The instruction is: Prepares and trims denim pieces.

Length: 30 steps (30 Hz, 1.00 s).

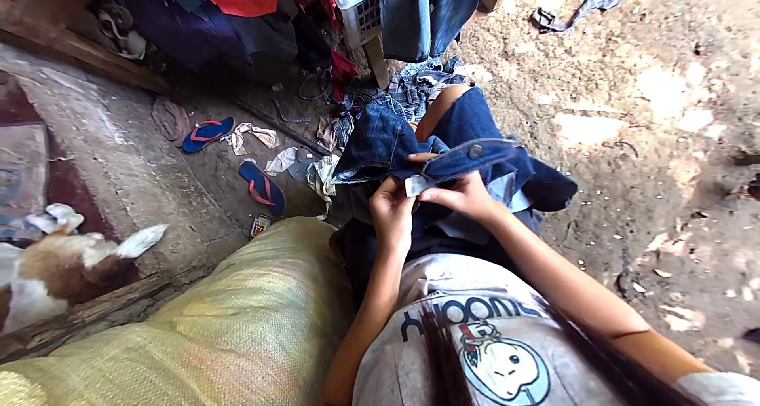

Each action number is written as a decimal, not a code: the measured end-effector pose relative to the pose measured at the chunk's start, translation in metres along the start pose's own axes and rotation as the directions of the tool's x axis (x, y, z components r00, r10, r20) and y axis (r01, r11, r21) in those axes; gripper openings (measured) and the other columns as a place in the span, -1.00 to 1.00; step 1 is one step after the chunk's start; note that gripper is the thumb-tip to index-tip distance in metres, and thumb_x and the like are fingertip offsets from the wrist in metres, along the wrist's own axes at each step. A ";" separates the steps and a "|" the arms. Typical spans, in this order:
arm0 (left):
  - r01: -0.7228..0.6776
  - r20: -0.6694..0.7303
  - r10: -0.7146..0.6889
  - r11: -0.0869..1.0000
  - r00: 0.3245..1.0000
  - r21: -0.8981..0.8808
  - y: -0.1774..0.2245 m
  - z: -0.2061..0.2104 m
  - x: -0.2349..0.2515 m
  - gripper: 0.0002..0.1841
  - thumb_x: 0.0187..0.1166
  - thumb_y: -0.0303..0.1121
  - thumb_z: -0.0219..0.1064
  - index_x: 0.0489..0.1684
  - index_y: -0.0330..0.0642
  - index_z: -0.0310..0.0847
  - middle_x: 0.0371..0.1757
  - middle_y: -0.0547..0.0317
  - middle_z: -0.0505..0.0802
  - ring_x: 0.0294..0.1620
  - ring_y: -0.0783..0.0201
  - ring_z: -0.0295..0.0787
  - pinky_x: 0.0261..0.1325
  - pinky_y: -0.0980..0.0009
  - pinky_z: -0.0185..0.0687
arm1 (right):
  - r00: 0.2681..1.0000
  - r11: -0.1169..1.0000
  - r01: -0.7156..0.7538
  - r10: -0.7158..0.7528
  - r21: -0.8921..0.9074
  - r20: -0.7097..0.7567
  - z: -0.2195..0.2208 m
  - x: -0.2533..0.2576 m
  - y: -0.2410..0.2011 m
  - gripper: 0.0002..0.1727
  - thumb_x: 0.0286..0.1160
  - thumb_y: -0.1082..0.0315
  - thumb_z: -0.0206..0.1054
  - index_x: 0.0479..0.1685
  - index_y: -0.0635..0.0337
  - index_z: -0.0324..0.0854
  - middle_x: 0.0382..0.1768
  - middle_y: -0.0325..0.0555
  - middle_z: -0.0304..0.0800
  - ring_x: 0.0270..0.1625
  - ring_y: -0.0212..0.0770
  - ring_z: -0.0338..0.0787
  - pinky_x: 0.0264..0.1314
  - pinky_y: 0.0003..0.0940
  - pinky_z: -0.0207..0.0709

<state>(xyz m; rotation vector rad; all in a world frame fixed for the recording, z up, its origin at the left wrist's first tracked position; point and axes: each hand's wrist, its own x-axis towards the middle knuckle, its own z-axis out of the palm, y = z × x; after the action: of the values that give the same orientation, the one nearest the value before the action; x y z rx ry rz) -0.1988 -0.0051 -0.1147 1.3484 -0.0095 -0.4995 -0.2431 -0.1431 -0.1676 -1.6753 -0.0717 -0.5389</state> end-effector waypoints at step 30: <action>-0.500 0.114 0.528 0.681 0.841 0.535 -0.009 -0.016 -0.014 -0.95 0.33 -0.61 0.43 -0.39 -0.46 0.74 -0.25 0.05 0.85 -0.15 0.49 0.81 0.00 0.59 0.74 | 0.994 0.994 -0.077 0.082 0.072 -0.069 0.024 0.000 -0.010 -0.34 0.36 0.00 0.57 0.41 0.21 0.65 0.28 -0.24 0.81 0.26 -0.48 0.75 0.38 -0.40 0.65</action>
<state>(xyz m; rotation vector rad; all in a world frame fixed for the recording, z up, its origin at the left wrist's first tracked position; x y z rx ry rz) -0.2093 0.0136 -0.1232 1.8353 -0.5228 0.0426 -0.2396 -0.1187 -0.1603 -1.5828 0.0284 -0.5306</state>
